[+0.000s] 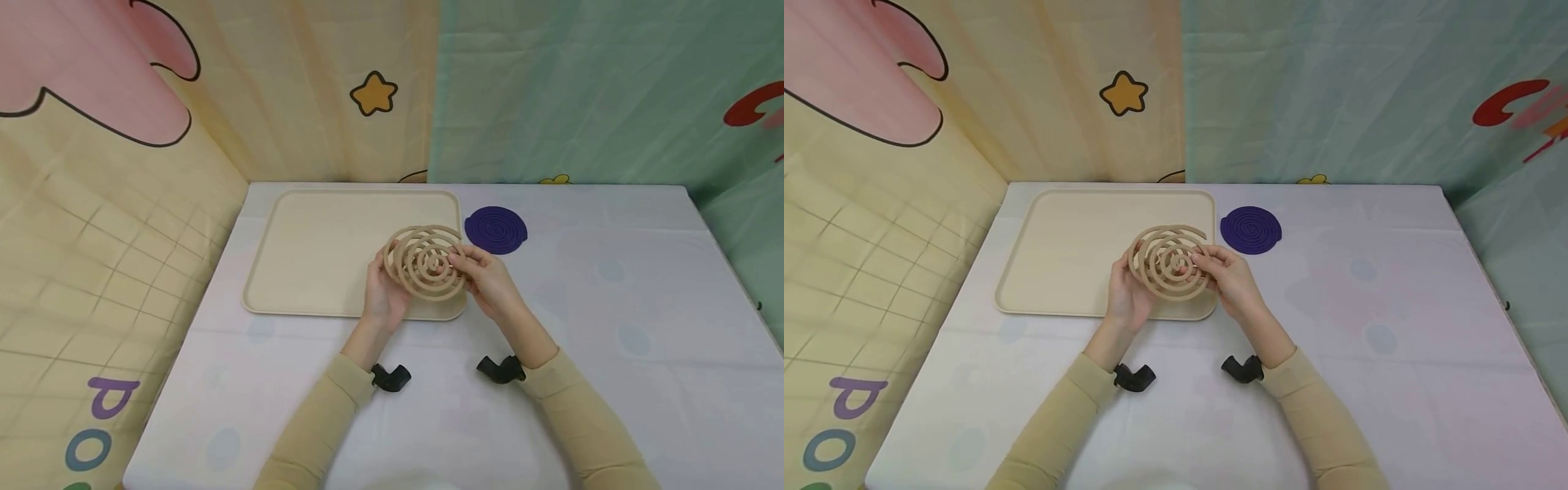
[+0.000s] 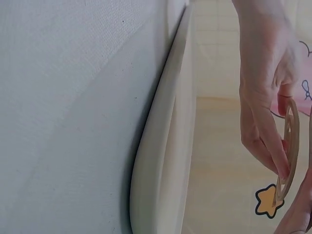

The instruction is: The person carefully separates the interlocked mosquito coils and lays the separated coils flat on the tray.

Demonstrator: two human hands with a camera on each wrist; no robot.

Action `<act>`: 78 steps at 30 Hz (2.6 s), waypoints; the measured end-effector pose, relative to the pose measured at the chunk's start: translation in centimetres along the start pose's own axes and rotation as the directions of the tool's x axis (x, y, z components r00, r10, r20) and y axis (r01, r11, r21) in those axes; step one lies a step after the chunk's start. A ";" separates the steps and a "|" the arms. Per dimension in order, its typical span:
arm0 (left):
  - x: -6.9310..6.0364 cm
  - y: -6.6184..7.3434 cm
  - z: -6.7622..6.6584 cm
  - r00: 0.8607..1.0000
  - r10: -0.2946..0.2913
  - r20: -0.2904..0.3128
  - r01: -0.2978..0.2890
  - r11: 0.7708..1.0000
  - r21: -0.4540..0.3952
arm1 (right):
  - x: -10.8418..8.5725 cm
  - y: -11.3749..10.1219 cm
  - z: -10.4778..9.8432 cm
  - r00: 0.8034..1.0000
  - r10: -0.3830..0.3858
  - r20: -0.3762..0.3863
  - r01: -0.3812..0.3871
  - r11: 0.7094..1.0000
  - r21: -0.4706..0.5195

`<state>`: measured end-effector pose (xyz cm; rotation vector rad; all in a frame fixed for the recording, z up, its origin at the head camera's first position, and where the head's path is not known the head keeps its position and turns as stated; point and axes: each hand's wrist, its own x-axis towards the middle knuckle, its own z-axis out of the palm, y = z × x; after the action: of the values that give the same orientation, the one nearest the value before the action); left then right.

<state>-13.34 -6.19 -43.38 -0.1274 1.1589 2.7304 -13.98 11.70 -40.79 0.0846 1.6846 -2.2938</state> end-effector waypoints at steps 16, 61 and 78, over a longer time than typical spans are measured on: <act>0.0 1.2 -1.4 0.993 0.038 -0.114 -0.054 0.988 -0.142 | 0.8 0.7 -1.2 0.998 0.037 -0.060 -0.023 0.976 0.218; 0.8 8.3 -9.2 0.927 -0.042 -0.373 0.330 0.564 0.757 | 4.2 1.6 -1.2 0.963 0.267 0.044 -0.248 0.935 -0.252; 0.0 8.2 -8.6 0.996 -0.046 -0.083 0.080 -0.057 0.995 | 4.9 1.9 -1.4 0.958 0.279 0.065 -0.254 0.931 -0.262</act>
<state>-14.84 -17.96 -43.58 0.0130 2.7084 0.9961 -18.28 11.49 -44.07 0.1324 1.7751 -1.8437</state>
